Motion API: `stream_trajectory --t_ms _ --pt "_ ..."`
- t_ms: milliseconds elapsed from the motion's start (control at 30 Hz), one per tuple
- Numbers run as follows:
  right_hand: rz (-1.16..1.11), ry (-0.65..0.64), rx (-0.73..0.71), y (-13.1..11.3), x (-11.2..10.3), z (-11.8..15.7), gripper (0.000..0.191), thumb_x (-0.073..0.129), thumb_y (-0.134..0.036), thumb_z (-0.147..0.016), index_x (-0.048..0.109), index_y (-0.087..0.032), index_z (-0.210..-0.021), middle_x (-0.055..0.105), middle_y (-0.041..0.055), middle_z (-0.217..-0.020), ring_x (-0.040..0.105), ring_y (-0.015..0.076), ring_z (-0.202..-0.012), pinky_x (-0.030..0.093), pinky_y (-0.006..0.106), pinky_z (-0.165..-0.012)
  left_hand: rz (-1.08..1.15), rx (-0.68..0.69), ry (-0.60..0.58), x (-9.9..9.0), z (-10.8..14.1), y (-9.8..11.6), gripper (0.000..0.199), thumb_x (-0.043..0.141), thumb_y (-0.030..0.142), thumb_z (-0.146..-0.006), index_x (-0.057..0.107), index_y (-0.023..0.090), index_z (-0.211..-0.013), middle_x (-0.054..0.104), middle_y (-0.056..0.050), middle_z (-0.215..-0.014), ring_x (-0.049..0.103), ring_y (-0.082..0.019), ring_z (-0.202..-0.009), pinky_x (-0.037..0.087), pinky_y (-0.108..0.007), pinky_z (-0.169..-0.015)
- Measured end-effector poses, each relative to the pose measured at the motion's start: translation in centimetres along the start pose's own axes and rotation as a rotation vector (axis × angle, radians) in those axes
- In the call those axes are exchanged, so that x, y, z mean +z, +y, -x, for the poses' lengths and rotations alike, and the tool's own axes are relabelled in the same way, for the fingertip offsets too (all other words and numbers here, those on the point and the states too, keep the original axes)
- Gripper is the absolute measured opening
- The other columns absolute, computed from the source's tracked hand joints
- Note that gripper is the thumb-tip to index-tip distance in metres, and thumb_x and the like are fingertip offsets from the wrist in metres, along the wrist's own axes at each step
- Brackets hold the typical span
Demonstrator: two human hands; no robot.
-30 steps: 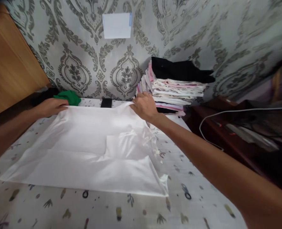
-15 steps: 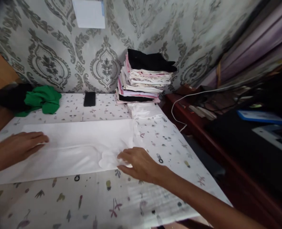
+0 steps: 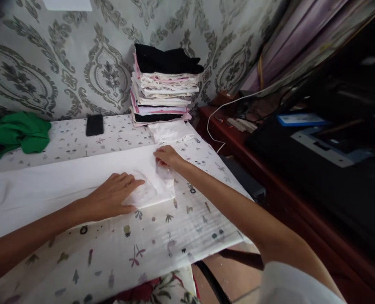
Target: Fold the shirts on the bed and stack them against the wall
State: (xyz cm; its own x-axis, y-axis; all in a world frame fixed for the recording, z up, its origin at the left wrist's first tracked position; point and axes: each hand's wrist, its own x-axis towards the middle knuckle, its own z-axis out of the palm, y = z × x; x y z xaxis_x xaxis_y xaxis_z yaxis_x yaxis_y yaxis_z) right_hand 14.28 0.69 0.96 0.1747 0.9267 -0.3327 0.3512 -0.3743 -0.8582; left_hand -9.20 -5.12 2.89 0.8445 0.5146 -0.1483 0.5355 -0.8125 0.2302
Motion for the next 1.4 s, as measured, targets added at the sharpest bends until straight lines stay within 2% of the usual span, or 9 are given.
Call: stream_trajectory --t_ms 100,200,367,433,533,633,767,1000,1400 --pt "0.054 0.004 0.012 -0.4 0.2 -1.5 0.018 0.067 -0.014 -0.084 0.055 -0.017 -0.071 0.055 -0.0034 -0.051 0.041 0.0072 -0.036 0.026 0.020 -0.038 0.016 0.027 -0.065 -0.2 0.1 0.1 0.020 0.049 0.025 -0.095 0.059 0.021 -0.111 0.063 -0.006 -0.104 0.059 -0.025 -0.098 0.040 -0.038 -0.086" --pt "0.107 0.041 -0.001 -0.2 0.0 -1.8 0.011 0.067 -0.014 -0.082 0.057 -0.018 -0.082 0.056 -0.0045 -0.055 0.045 0.0085 -0.041 0.030 0.021 -0.042 0.125 0.104 -0.132 -0.9 1.3 0.3 0.020 0.041 0.016 -0.096 0.061 0.020 -0.099 0.063 -0.004 -0.099 0.060 -0.019 -0.087 0.040 -0.031 -0.075" --pt "0.332 0.137 -0.400 1.1 -0.3 3.1 0.014 0.063 -0.024 -0.085 0.058 -0.019 -0.097 0.057 -0.0047 -0.065 0.052 0.0119 -0.057 0.038 0.024 -0.057 0.473 0.099 -0.290 -2.5 3.8 -0.3 0.012 0.052 0.025 -0.093 0.063 0.022 -0.090 0.063 0.002 -0.079 0.057 -0.013 -0.068 0.039 -0.024 -0.063" --pt "0.375 0.049 -0.538 1.8 0.0 6.4 0.015 0.057 -0.033 -0.091 0.059 -0.019 -0.091 0.057 -0.0035 -0.065 0.051 0.0120 -0.059 0.038 0.025 -0.059 0.539 -0.045 -0.216 -2.6 4.3 -0.9 0.017 0.051 0.032 -0.094 0.063 0.021 -0.087 0.062 0.002 -0.074 0.055 -0.013 -0.063 0.038 -0.023 -0.058" --pt "0.489 -0.059 -0.612 3.2 0.8 10.9 0.031 0.055 -0.048 -0.093 0.060 -0.018 -0.088 0.060 0.0000 -0.071 0.052 0.0131 -0.061 0.038 0.026 -0.059 0.514 -0.250 0.043 -1.9 4.7 -1.6 0.021 0.051 0.040 -0.093 0.061 0.021 -0.089 0.063 0.001 -0.077 0.056 -0.015 -0.067 0.039 -0.025 -0.059" --pt "0.629 -0.026 -0.619 4.7 1.8 13.5 0.031 0.063 -0.048 -0.089 0.060 -0.018 -0.098 0.065 0.0039 -0.086 0.056 0.0154 -0.067 0.040 0.028 -0.061 0.387 -0.271 0.188 -0.9 4.7 -1.3 0.022 0.054 0.042 -0.090 0.059 0.021 -0.095 0.064 -0.002 -0.088 0.058 -0.018 -0.078 0.043 -0.028 -0.067" --pt "0.678 0.016 -0.611 6.4 2.5 14.4 0.020 0.059 -0.025 -0.088 0.058 -0.020 -0.108 0.065 0.0040 -0.091 0.056 0.0147 -0.067 0.041 0.027 -0.060 0.156 -0.176 0.134 0.7 4.2 0.2 0.026 0.054 0.043 -0.092 0.058 0.020 -0.103 0.063 -0.005 -0.097 0.058 -0.021 -0.085 0.045 -0.031 -0.067" --pt "0.497 0.123 -0.733 6.6 3.1 15.1 0.035 0.043 -0.003 -0.082 0.057 -0.021 -0.109 0.060 0.0025 -0.085 0.055 0.0134 -0.064 0.044 0.025 -0.057 -0.071 -0.144 0.187 2.7 4.3 0.1 0.021 0.039 0.023 -0.100 0.059 0.019 -0.094 0.065 -0.006 -0.091 0.061 -0.022 -0.086 0.043 -0.032 -0.065" --pt "0.543 0.170 -0.935 6.4 2.8 14.9 0.047 0.037 0.002 -0.084 0.056 -0.019 -0.121 0.058 0.0056 -0.092 0.060 0.0164 -0.077 0.052 0.027 -0.065 0.104 -0.349 0.302 0.3 7.3 -1.3 0.018 0.037 0.026 -0.092 0.055 0.022 -0.091 0.062 0.003 -0.070 0.055 -0.013 -0.057 0.037 -0.025 -0.056"
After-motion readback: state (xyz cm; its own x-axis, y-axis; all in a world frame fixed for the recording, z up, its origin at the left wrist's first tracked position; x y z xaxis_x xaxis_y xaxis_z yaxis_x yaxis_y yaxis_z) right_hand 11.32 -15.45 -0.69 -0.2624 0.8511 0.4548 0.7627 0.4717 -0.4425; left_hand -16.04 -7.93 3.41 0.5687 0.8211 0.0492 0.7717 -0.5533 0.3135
